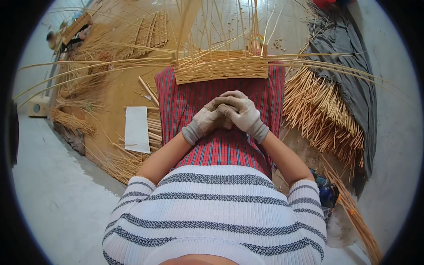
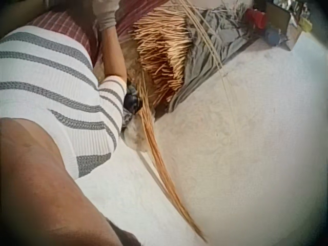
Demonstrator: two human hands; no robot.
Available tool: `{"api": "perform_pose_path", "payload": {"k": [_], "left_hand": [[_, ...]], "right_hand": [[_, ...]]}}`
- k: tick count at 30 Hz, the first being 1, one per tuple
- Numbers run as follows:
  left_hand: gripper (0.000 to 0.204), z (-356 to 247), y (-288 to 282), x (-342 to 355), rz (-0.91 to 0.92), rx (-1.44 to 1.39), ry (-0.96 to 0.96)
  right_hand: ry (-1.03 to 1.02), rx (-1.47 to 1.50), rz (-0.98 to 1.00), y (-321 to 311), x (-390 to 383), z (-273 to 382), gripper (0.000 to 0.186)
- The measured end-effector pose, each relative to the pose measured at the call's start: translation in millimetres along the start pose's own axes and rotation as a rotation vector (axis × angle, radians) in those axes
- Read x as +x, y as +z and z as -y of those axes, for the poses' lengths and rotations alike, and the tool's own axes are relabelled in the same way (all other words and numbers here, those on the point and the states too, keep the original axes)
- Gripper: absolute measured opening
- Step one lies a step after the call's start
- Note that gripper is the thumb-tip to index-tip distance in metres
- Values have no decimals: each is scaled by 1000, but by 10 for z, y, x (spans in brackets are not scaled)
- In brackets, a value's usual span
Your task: Weaving a wicker or straw basket on the floor of a workshop.
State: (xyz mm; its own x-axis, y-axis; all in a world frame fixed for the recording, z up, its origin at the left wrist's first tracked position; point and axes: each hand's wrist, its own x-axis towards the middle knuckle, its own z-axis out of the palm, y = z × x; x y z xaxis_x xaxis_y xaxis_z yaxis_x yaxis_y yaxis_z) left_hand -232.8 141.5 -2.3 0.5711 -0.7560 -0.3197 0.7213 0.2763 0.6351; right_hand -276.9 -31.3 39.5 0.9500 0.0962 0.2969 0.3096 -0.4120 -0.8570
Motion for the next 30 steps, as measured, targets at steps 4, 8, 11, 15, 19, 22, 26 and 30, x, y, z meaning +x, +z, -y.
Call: {"api": "perform_pose_path", "payload": {"k": [4,8,11,15,19,22,26,30], "left_hand": [[24,-275,-138,-139,-81,231,79],[13,-1051,-740,-323,-399,335,215],[19,-1641,-1130,-264,-599,555,318],[33,-2111,-1269,101,-367,476,360],[30,-2248,-1286,292,-364,606,227],[24,-2240,-1346,336,-350,578,267],[19,-2251,-1380,325,-327,618,304],[21,-2313,-1328,343,-346,956,317]], "right_hand": [[-2,-78,263,-215,91,48,37],[466,-393,311,-680,382,-152,27],[358,-485,32,-888,827,-260,28],[68,-732,25,-607,1449,-230,30],[93,-976,110,-427,1753,-201,31],[124,-956,239,-663,1739,-257,33],[222,-849,278,-1333,1588,-382,35],[228,-955,195,-1874,1443,-621,35]]}}
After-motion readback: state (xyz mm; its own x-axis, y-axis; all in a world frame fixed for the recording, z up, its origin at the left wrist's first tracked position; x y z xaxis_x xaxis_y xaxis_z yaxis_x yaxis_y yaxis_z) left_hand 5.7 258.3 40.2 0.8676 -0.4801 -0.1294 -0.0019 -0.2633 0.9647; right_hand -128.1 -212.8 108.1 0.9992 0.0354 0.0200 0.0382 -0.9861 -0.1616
